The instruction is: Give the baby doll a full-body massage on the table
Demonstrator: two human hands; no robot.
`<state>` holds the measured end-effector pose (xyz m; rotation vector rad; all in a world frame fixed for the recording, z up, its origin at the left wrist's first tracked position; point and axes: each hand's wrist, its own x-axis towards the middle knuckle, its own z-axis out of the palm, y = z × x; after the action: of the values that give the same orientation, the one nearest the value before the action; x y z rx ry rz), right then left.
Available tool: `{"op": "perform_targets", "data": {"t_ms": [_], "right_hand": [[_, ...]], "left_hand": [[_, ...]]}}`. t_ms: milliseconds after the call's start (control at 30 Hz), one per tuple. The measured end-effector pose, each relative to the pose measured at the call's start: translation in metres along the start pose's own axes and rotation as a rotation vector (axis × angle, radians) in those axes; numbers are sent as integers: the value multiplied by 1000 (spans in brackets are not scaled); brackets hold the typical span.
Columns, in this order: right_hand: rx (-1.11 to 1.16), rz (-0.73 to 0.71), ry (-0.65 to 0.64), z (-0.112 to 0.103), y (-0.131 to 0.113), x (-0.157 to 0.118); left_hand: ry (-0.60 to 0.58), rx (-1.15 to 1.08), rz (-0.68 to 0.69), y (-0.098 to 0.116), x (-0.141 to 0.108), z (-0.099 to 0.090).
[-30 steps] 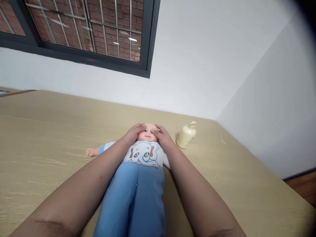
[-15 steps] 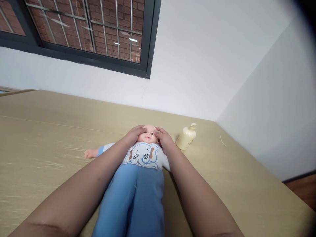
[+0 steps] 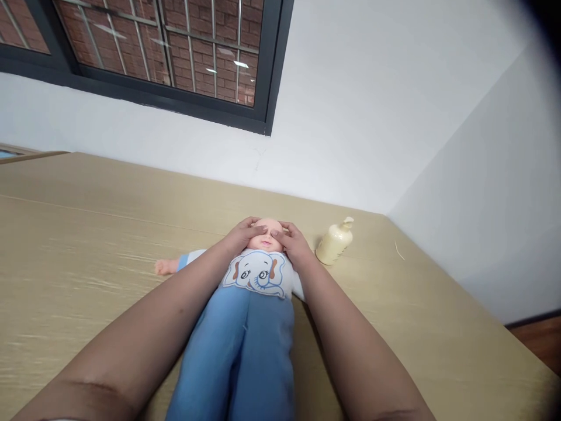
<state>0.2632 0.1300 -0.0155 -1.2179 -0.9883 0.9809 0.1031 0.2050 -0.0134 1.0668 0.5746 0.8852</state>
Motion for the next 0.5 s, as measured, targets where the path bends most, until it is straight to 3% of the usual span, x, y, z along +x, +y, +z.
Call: {"op": "perform_targets", "data": {"t_ms": [133,233,500], "right_hand": [[-124,-12,42,0,1,2],[-95,-14,41,0,0,0],[140,165,-15,-2,-7,-6]], "left_hand": [[21,45,-19,2,0,2],[17,42,-13,2,0,1],[-165,-56,-65,1,0,-6]]}}
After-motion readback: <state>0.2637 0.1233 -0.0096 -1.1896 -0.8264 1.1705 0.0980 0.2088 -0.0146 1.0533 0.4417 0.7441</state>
